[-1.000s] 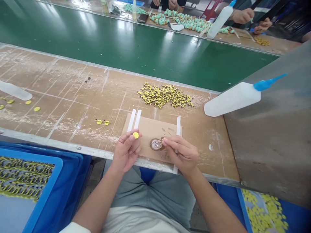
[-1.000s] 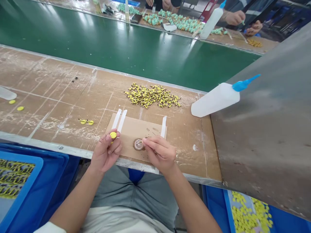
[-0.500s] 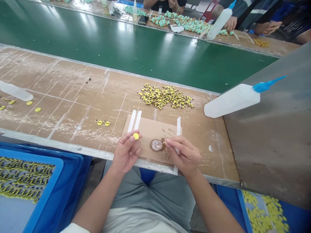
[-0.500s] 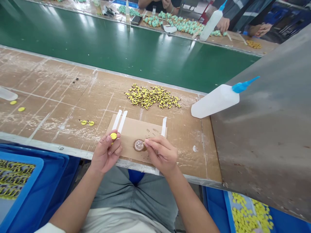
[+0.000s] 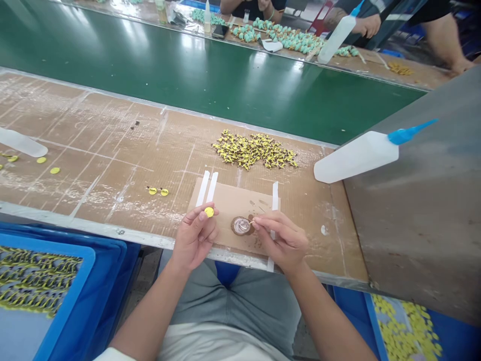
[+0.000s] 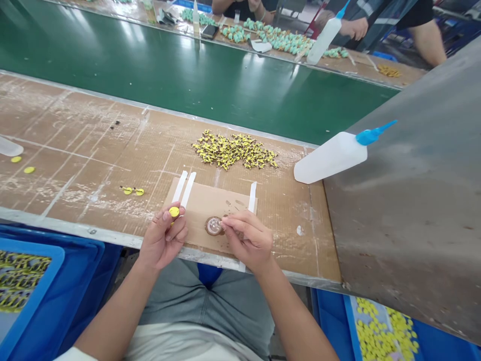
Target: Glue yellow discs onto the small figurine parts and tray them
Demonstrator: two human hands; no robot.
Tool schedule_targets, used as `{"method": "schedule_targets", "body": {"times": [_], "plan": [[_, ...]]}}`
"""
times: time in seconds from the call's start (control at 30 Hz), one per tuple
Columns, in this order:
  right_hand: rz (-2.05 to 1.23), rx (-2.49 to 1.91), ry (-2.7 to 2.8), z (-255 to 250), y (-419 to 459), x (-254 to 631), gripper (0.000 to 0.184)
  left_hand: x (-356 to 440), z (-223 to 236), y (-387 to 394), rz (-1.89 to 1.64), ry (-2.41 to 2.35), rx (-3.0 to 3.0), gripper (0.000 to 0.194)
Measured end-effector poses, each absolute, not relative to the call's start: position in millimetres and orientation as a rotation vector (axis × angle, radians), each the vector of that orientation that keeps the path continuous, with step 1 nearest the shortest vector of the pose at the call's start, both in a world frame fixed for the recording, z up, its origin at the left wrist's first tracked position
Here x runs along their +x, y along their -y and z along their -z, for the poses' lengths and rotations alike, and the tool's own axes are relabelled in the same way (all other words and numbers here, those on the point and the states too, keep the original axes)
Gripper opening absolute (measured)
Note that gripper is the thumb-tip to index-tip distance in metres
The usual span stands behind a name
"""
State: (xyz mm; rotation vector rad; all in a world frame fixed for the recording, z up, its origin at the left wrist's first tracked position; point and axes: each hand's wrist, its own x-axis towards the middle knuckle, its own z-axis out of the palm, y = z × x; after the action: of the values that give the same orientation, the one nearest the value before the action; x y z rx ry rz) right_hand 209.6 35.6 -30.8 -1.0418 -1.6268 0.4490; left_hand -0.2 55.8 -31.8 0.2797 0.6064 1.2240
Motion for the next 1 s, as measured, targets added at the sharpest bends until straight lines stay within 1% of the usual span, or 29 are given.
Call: {"method": "schedule_targets", "body": {"times": [0.07, 0.2, 0.3, 0.4, 0.6, 0.73, 1.0], "plan": [[-0.516, -1.087, 1.504, 29.7, -33.9, 207.6, 0.031, -0.1, 31.4, -54.3, -1.236, -0.616, 0.292, 0.021], [-0.677, -1.204, 1.061, 16.9, -26.9, 195.4, 0.017, 4.6, 24.8, -46.2, -1.262, -0.664, 0.296, 0.022], [-0.776, -1.197, 0.856, -1.3, -20.2, 179.4, 0.013, 13.1, 15.8, -36.1, -1.242, -0.689, 0.272, 0.022], [-0.825, -1.112, 0.850, -18.0, -14.9, 160.9, 0.011, 22.9, 7.1, -25.8, -1.220, -0.701, 0.280, 0.022], [-0.747, -1.081, 0.993, -23.2, -8.0, 141.5, 0.023, 33.9, -0.8, -14.5, -1.136, -0.687, 0.330, 0.026], [-0.660, -1.150, 1.107, -17.8, -4.0, 143.8, 0.023, 35.1, 0.5, -12.3, -1.105, -0.689, 0.333, 0.028], [-0.576, -1.123, 1.195, -18.0, -2.7, 146.6, 0.028, 35.5, 2.6, -9.8, -1.088, -0.658, 0.366, 0.026]]}}
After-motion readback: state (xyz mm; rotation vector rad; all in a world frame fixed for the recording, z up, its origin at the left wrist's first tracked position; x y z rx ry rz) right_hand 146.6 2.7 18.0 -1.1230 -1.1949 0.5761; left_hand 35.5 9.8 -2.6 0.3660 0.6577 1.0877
